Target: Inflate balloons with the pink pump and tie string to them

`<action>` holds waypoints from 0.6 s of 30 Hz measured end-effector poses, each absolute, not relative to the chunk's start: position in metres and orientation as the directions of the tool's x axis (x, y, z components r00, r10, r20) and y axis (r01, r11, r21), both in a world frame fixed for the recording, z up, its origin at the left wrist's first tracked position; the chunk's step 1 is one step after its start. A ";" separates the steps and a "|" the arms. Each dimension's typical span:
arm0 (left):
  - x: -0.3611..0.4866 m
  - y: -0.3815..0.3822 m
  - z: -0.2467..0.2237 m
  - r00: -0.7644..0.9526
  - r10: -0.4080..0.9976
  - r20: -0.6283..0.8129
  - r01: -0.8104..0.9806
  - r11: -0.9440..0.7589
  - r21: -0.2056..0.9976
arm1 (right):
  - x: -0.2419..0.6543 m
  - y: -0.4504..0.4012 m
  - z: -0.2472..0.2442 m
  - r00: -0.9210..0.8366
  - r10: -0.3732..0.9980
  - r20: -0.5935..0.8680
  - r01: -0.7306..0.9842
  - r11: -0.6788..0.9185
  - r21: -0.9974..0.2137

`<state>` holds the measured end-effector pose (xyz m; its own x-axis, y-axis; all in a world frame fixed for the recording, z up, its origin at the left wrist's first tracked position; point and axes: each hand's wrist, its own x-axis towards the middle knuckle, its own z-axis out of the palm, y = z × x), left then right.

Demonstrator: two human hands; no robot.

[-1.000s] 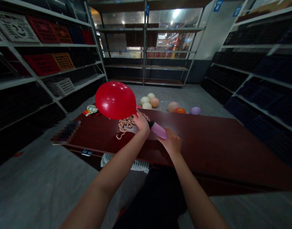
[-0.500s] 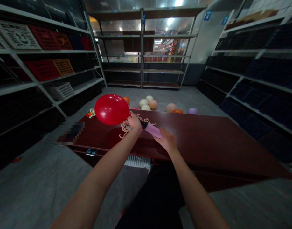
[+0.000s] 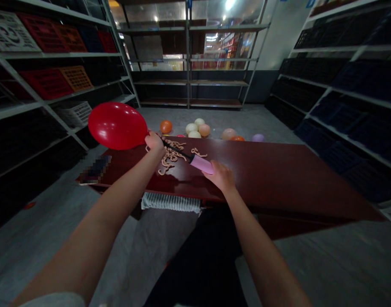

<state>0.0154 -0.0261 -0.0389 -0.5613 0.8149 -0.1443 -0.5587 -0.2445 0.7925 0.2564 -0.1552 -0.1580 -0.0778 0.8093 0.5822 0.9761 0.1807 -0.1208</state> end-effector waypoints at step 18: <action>0.086 -0.027 -0.051 -0.509 0.858 -0.070 -0.598 -0.294 0.746 | 0.264 -0.149 -0.159 0.006 0.793 0.610 0.974 0.134 -0.184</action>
<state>0.0858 -0.0270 -0.0511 -0.5090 0.8579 -0.0704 -0.5981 -0.2936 0.7457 0.2642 -0.1492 -0.1593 0.0060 0.7927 0.6096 0.9738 0.1341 -0.1839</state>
